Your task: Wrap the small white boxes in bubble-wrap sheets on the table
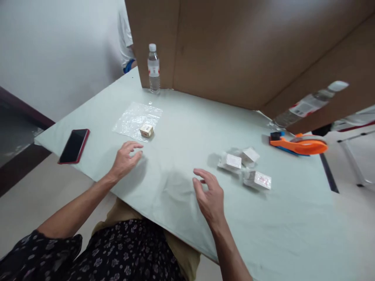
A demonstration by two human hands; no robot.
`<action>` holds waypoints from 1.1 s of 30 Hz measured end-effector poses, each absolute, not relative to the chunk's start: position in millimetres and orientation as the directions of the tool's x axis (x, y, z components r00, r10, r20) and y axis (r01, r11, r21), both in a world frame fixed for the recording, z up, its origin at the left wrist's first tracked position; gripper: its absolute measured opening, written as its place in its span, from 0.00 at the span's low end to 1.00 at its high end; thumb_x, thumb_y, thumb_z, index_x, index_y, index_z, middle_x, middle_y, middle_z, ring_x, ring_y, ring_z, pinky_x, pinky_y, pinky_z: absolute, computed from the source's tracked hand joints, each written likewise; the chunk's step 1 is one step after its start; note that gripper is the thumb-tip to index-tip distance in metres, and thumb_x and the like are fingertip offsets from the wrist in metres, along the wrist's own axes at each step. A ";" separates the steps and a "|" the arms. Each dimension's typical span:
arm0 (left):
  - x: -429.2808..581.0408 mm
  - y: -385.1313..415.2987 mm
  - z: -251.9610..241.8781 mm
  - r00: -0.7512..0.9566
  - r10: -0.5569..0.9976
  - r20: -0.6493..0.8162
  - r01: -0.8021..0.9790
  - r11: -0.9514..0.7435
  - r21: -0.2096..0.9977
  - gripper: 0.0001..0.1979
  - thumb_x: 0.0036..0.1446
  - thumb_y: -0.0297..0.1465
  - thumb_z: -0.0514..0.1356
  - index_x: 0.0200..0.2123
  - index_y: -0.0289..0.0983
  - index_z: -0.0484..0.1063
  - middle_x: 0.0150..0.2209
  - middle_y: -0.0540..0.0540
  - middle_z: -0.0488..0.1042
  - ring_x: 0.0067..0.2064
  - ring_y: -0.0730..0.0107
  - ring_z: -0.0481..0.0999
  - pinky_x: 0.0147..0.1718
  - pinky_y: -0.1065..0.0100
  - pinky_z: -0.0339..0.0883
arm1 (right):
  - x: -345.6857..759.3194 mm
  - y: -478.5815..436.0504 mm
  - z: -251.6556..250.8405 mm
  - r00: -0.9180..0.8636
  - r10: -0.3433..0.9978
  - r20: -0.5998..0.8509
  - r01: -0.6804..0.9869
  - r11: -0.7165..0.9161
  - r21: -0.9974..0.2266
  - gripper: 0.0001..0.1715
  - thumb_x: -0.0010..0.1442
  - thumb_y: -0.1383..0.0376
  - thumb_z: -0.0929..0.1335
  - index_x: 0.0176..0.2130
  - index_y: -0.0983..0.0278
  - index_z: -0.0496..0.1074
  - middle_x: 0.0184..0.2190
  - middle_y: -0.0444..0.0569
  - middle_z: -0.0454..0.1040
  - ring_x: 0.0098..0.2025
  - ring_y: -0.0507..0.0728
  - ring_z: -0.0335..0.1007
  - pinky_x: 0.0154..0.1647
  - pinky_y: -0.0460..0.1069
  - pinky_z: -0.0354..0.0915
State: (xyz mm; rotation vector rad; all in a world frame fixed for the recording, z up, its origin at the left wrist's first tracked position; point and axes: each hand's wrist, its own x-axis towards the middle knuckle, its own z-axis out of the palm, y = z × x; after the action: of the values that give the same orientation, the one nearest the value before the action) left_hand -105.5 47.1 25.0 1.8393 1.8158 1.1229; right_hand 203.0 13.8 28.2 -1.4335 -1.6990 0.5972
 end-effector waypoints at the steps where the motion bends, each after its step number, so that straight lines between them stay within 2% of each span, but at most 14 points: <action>1: -121.4 49.8 23.3 -0.144 0.941 0.308 0.724 -0.112 0.680 0.11 0.58 0.27 0.57 0.43 0.39 0.76 0.45 0.43 0.77 0.51 0.59 0.73 0.51 0.57 0.69 | 185.4 33.5 31.5 -0.087 0.954 0.288 0.570 0.285 -0.771 0.13 0.61 0.60 0.67 0.45 0.57 0.77 0.48 0.52 0.79 0.50 0.63 0.75 0.44 0.58 0.74; 3: -144.5 60.1 18.9 -0.144 0.937 0.318 0.788 -0.086 0.610 0.11 0.57 0.26 0.57 0.42 0.39 0.76 0.45 0.43 0.77 0.51 0.57 0.72 0.54 0.55 0.67 | 147.3 74.0 33.1 -0.197 0.940 0.277 0.571 0.340 -0.747 0.15 0.60 0.61 0.67 0.47 0.57 0.76 0.51 0.53 0.78 0.53 0.64 0.73 0.44 0.58 0.73; 5: -157.5 74.6 14.6 -0.105 0.943 0.315 0.853 -0.078 0.516 0.12 0.55 0.25 0.58 0.43 0.39 0.76 0.47 0.42 0.76 0.53 0.55 0.71 0.56 0.54 0.64 | 108.3 112.2 29.6 -0.282 0.928 0.245 0.599 0.370 -0.711 0.20 0.58 0.61 0.67 0.51 0.59 0.74 0.55 0.54 0.75 0.56 0.65 0.70 0.48 0.60 0.72; 8: -167.9 99.8 11.2 -0.023 0.960 0.281 0.936 -0.079 0.344 0.15 0.54 0.23 0.58 0.44 0.37 0.77 0.52 0.38 0.74 0.56 0.50 0.68 0.53 0.52 0.62 | 54.9 157.0 22.0 -0.344 0.915 0.213 0.658 0.396 -0.640 0.29 0.55 0.62 0.69 0.57 0.62 0.70 0.60 0.58 0.70 0.60 0.68 0.66 0.58 0.63 0.65; 10: -173.7 116.7 11.5 0.068 0.971 0.229 0.968 -0.120 0.222 0.14 0.54 0.21 0.56 0.41 0.36 0.78 0.48 0.35 0.76 0.53 0.48 0.69 0.50 0.52 0.61 | 27.9 176.2 18.0 -0.360 0.914 0.186 0.701 0.397 -0.592 0.34 0.53 0.63 0.71 0.59 0.65 0.67 0.62 0.61 0.68 0.61 0.70 0.64 0.60 0.64 0.61; 13: -181.4 137.3 14.2 0.214 0.964 0.159 0.972 -0.227 0.066 0.14 0.55 0.19 0.53 0.36 0.34 0.78 0.38 0.34 0.76 0.45 0.50 0.71 0.46 0.52 0.58 | 7.9 190.6 14.7 -0.371 0.922 0.111 0.741 0.366 -0.563 0.28 0.54 0.63 0.70 0.54 0.66 0.70 0.56 0.61 0.73 0.56 0.69 0.67 0.56 0.63 0.63; 15: -182.2 143.8 16.7 0.277 0.948 0.154 0.960 -0.281 0.008 0.14 0.56 0.19 0.53 0.35 0.33 0.78 0.37 0.33 0.75 0.43 0.51 0.71 0.45 0.53 0.57 | 10.4 192.0 15.3 -0.358 0.928 0.107 0.727 0.348 -0.592 0.22 0.56 0.61 0.69 0.50 0.64 0.71 0.51 0.58 0.76 0.52 0.67 0.70 0.54 0.61 0.64; 20: -152.3 118.6 18.6 0.468 0.854 0.226 0.881 -0.471 -0.047 0.11 0.56 0.19 0.54 0.34 0.33 0.76 0.36 0.36 0.75 0.42 0.54 0.71 0.44 0.54 0.58 | 59.3 168.0 35.0 -0.262 0.938 0.227 0.572 0.341 -0.746 0.23 0.55 0.57 0.71 0.49 0.63 0.71 0.46 0.52 0.79 0.45 0.60 0.73 0.48 0.56 0.67; 24: -104.7 62.7 14.0 0.621 0.729 0.287 0.772 -0.633 -0.064 0.08 0.58 0.22 0.55 0.30 0.35 0.73 0.32 0.41 0.74 0.37 0.58 0.71 0.42 0.56 0.60 | 106.6 124.4 59.3 -0.301 0.924 0.235 0.538 0.368 -0.758 0.23 0.54 0.57 0.72 0.49 0.61 0.72 0.46 0.50 0.79 0.43 0.59 0.74 0.42 0.54 0.69; 28: -65.7 8.3 10.1 0.625 0.717 0.308 0.751 -0.660 0.013 0.04 0.57 0.24 0.57 0.30 0.36 0.71 0.30 0.43 0.73 0.35 0.59 0.71 0.38 0.57 0.60 | 134.4 76.9 59.8 -0.338 0.923 0.185 0.570 0.357 -0.740 0.21 0.54 0.60 0.72 0.48 0.61 0.72 0.46 0.50 0.79 0.42 0.59 0.75 0.41 0.55 0.71; 33: -43.1 -25.7 10.2 0.610 0.737 0.291 0.756 -0.651 0.063 0.03 0.57 0.25 0.58 0.30 0.36 0.69 0.30 0.45 0.73 0.35 0.60 0.71 0.38 0.58 0.60 | 147.0 33.1 29.2 -0.297 0.941 0.160 0.611 0.316 -0.725 0.18 0.56 0.60 0.71 0.46 0.61 0.72 0.45 0.52 0.79 0.42 0.61 0.76 0.43 0.57 0.71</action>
State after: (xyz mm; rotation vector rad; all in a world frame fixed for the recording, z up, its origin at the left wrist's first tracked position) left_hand -43.1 -25.7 10.2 2.8780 1.3360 0.4714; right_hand 147.0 33.1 29.2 -1.3668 -2.0095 0.7419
